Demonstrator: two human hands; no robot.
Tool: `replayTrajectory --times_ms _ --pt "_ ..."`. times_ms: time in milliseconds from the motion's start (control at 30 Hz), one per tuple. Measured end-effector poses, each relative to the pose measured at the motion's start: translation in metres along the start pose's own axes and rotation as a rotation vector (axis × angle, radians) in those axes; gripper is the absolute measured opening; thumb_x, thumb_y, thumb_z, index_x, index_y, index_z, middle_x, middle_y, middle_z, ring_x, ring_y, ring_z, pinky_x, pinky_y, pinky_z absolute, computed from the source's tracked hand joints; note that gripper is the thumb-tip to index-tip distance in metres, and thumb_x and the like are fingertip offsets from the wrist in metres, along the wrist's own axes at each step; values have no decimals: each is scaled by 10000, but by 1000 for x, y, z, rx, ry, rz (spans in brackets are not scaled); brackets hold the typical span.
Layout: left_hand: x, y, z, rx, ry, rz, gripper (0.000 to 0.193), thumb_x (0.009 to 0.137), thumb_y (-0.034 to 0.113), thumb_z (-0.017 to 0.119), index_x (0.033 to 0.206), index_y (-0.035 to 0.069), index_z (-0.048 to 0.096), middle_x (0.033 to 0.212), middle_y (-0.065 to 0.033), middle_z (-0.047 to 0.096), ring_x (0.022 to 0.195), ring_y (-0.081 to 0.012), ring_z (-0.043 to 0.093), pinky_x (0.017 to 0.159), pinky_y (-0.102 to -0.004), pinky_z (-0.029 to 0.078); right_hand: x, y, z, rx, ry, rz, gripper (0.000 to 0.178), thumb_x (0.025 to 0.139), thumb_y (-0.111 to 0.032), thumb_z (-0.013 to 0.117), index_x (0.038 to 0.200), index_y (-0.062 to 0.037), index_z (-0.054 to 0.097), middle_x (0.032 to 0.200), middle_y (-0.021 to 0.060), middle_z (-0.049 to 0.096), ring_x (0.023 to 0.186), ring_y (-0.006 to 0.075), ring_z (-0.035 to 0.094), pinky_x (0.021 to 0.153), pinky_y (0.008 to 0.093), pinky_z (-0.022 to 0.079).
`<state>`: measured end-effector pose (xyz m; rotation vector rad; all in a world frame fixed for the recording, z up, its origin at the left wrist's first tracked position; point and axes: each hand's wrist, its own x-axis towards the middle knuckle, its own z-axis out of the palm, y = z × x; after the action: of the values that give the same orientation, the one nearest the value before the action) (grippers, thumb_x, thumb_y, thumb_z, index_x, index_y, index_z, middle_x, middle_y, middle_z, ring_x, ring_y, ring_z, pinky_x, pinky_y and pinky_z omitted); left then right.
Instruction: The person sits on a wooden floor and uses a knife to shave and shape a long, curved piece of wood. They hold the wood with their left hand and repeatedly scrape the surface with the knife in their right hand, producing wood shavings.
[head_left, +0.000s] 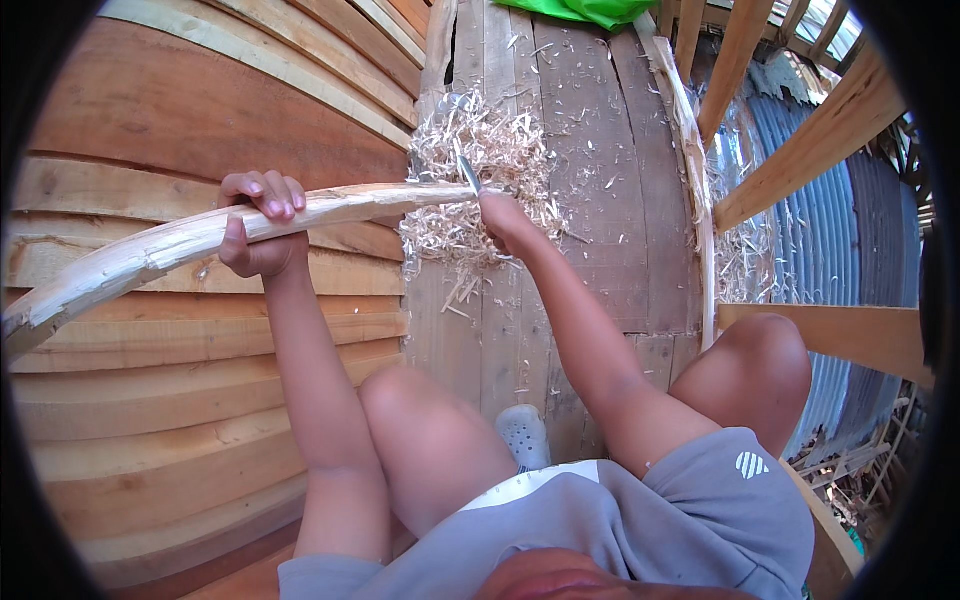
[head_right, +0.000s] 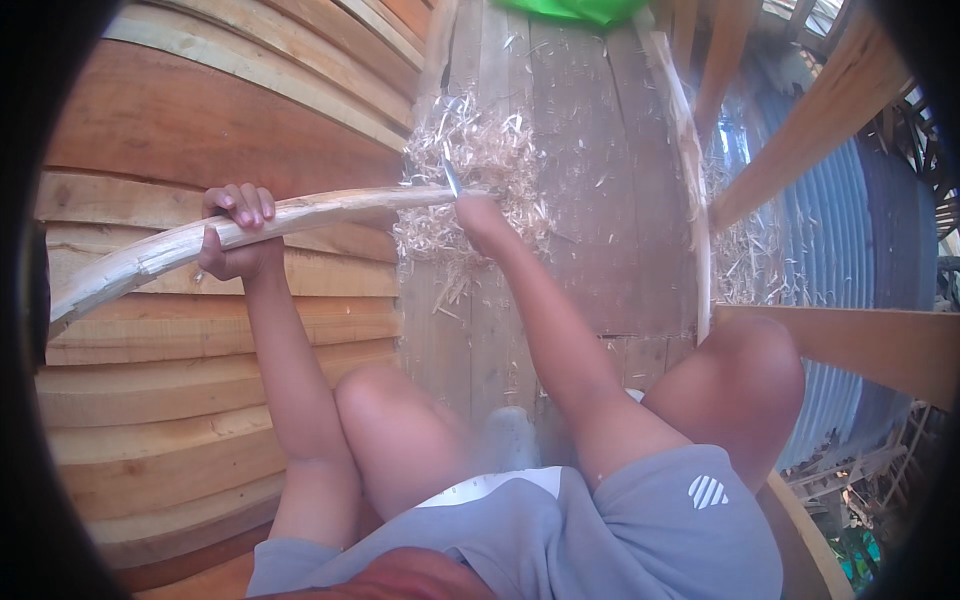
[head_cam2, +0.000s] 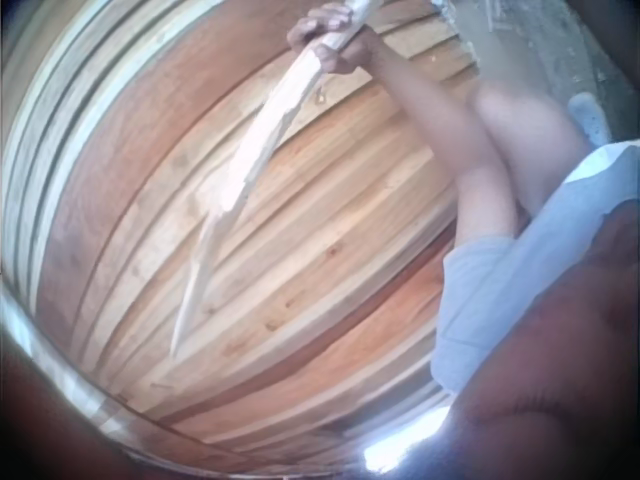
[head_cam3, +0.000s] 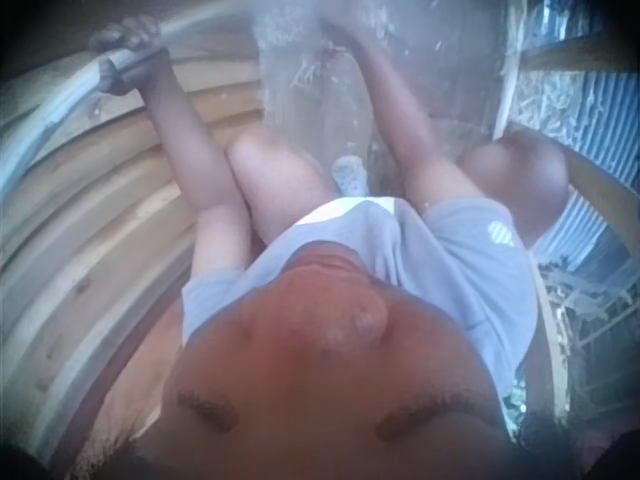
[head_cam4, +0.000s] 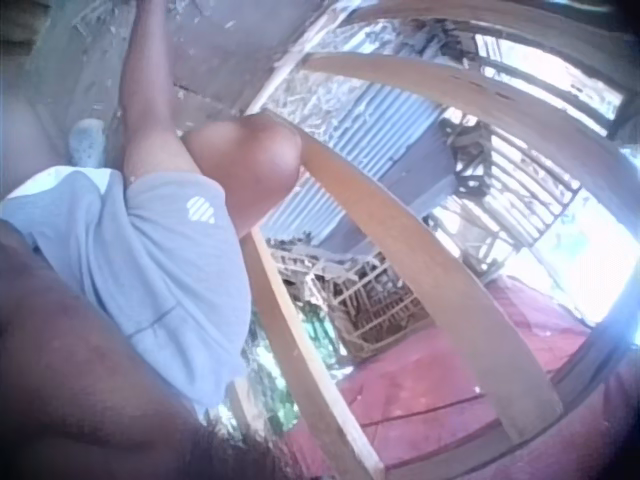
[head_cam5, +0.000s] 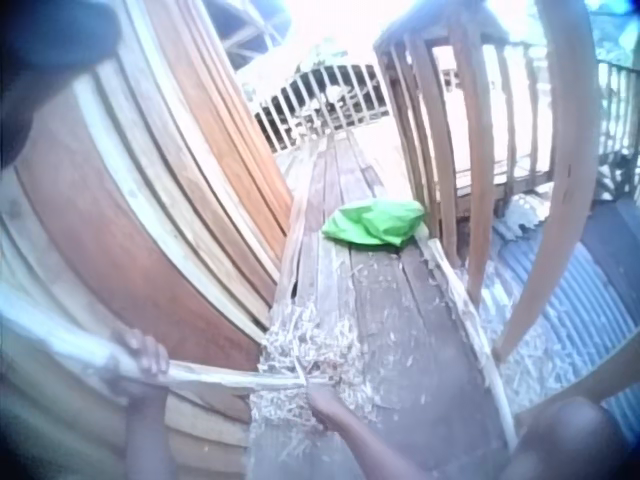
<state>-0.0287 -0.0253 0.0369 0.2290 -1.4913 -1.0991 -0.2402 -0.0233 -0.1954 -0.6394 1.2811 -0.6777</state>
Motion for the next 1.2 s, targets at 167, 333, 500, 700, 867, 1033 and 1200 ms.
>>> replayTrajectory --times_ms 167,333,500,700,867,1033,1200 --pt "-9 2 -3 27 32 1 353 817 326 578 980 13 595 704 -63 578 611 -161 542 603 -326 474 0 19 15 54 21 10 455 1014 -445 392 813 -44 469 597 12 409 442 135 346 425 350 249" --pt "-4 0 8 86 68 11 334 819 335 574 948 27 582 677 -57 566 601 -166 536 592 -328 466 -36 -9 32 227 19 95 515 1012 -500 385 646 -137 393 502 -31 301 368 113 236 385 337 156" --pt "2 -5 13 71 81 25 316 832 323 557 938 26 577 685 -64 569 601 -168 536 597 -334 475 -12 1 -6 91 -1 116 516 999 -556 376 671 -158 385 501 -35 278 376 108 199 389 324 140" --pt "-6 -1 3 81 141 37 304 841 314 542 927 26 583 682 -69 569 597 -167 542 586 -336 477 -28 -17 16 71 -62 -43 523 1015 -538 355 665 -149 371 506 -32 321 357 114 246 358 328 175" --pt "-9 0 9 102 164 27 300 836 321 548 911 33 582 648 -58 561 586 -166 540 583 -339 479 -34 -4 36 74 53 -49 511 1024 -494 373 687 -114 429 519 -12 356 365 120 277 363 336 189" --pt "-3 -7 27 129 224 37 282 844 318 539 913 46 572 646 -57 560 576 -165 536 583 -342 484 -4 18 20 76 130 -90 527 1025 -496 372 662 -117 413 509 -31 330 369 117 269 375 340 178" --pt "4 -11 46 315 576 8 265 838 363 533 832 99 561 631 -8 489 591 -142 478 602 -338 443 -7 13 25 73 129 -208 496 1027 -474 390 688 -113 414 511 -37 326 374 119 277 376 338 183"
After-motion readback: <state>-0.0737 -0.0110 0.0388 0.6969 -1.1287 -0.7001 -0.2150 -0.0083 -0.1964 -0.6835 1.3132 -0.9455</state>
